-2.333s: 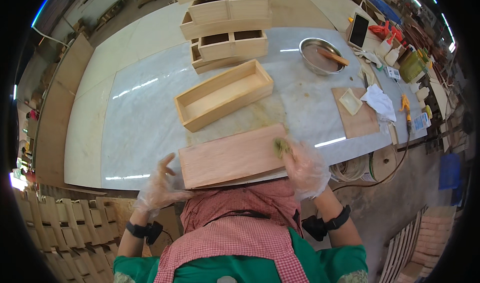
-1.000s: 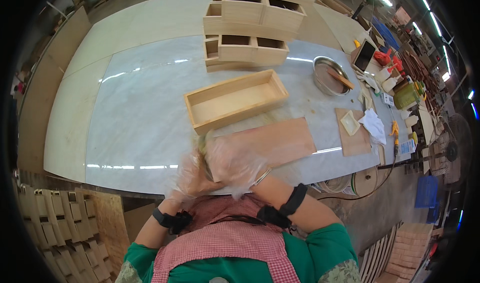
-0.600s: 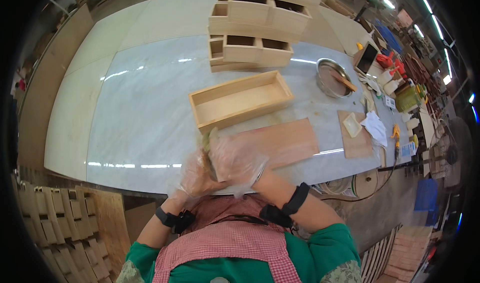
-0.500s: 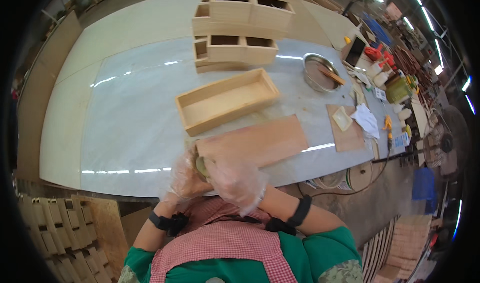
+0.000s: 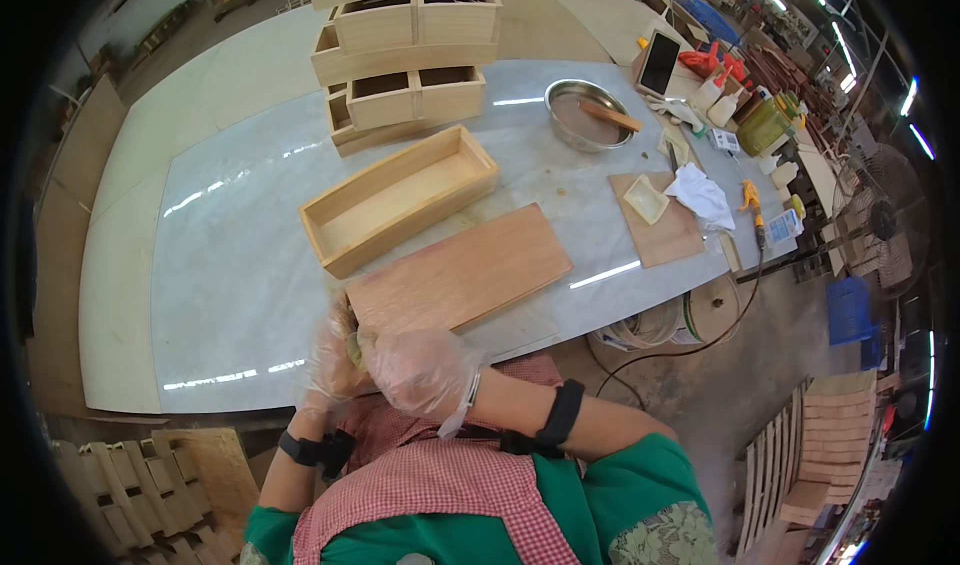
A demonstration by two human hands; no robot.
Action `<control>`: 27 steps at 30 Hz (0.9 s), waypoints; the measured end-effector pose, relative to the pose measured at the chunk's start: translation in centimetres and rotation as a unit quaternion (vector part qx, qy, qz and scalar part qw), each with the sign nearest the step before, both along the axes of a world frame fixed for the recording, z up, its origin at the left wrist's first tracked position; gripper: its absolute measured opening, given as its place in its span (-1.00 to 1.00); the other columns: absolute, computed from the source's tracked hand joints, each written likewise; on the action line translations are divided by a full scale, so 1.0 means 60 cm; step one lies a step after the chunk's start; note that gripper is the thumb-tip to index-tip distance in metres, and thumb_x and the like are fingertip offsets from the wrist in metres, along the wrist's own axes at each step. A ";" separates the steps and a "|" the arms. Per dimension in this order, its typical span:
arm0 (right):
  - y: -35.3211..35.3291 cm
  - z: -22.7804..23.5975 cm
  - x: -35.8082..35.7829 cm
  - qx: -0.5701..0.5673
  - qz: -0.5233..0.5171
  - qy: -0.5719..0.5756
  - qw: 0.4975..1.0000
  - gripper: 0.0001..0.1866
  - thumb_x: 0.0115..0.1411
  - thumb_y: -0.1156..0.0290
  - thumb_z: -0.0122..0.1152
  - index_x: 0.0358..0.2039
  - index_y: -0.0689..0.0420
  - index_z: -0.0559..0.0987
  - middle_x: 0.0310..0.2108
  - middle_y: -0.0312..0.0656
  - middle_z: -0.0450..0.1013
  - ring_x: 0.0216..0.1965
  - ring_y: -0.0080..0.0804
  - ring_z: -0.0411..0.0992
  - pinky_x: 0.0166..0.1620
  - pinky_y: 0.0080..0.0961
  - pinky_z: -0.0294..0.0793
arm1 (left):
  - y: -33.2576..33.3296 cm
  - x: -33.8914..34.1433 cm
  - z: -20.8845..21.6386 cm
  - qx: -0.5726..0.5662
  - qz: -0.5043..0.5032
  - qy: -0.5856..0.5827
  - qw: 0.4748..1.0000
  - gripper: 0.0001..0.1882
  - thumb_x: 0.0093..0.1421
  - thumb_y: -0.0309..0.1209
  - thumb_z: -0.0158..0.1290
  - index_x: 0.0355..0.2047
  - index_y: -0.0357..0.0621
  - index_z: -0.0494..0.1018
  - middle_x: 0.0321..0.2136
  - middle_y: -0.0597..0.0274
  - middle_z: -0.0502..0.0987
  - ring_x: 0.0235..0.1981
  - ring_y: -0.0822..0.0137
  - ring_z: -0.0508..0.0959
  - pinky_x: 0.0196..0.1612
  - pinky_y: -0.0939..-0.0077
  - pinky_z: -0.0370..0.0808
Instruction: Waxing and polishing wooden box components at a workbench.
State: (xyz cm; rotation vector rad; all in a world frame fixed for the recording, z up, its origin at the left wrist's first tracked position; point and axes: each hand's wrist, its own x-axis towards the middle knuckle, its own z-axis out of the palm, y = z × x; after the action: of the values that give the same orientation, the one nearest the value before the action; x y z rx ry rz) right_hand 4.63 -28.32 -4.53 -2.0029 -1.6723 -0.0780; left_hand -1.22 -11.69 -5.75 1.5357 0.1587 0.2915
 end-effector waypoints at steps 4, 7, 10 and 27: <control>-0.112 -0.028 0.079 -0.091 -0.079 0.136 0.983 -0.66 0.09 0.36 0.09 -0.12 0.22 0.50 -0.41 -0.13 0.41 -0.35 -0.23 0.44 -0.33 -0.32 0.47 | 0.012 -0.011 0.016 0.190 -0.013 0.018 0.982 -0.21 -0.19 -0.28 0.40 0.04 -0.24 0.29 -0.09 0.04 0.50 -0.07 0.19 0.52 0.03 0.36 0.44; -0.221 -0.028 0.162 -0.009 -0.204 -0.253 0.946 -0.58 0.07 0.38 0.11 -0.06 0.29 0.46 -0.45 -0.12 0.37 -0.42 -0.24 0.41 -0.40 -0.35 0.43 | 0.011 -0.007 0.021 0.138 -0.063 0.065 0.986 -0.05 -0.25 -0.44 0.41 0.15 -0.25 0.14 0.03 0.09 0.40 0.08 0.26 0.41 0.15 0.35 0.36; -0.224 -0.003 0.136 -0.124 -0.238 -0.305 0.914 -0.50 0.06 0.41 0.10 0.01 0.38 0.40 -0.49 -0.11 0.36 -0.49 -0.24 0.38 -0.46 -0.37 0.38 | 0.007 -0.005 0.016 0.125 -0.040 0.020 0.991 -0.15 -0.22 -0.32 0.41 0.08 -0.24 0.24 -0.08 0.07 0.49 -0.05 0.20 0.50 0.06 0.37 0.43; -0.151 0.020 0.257 -0.048 -0.354 0.135 0.924 -0.69 0.20 0.27 -0.01 -0.07 0.04 0.49 -0.37 0.00 0.47 -0.36 0.07 0.45 -0.32 -0.10 0.42 | 0.004 -0.005 -0.021 0.091 -0.007 0.029 0.995 0.06 -0.27 -0.39 0.45 0.19 -0.25 0.05 0.07 0.04 0.34 0.10 0.22 0.38 0.16 0.32 0.35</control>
State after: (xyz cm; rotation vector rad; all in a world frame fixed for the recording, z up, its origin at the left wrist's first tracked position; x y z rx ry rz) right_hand 20.02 -37.36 -3.34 -2.4654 -0.7367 0.0256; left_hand -1.54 -11.43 -7.02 1.7270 0.1715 0.2558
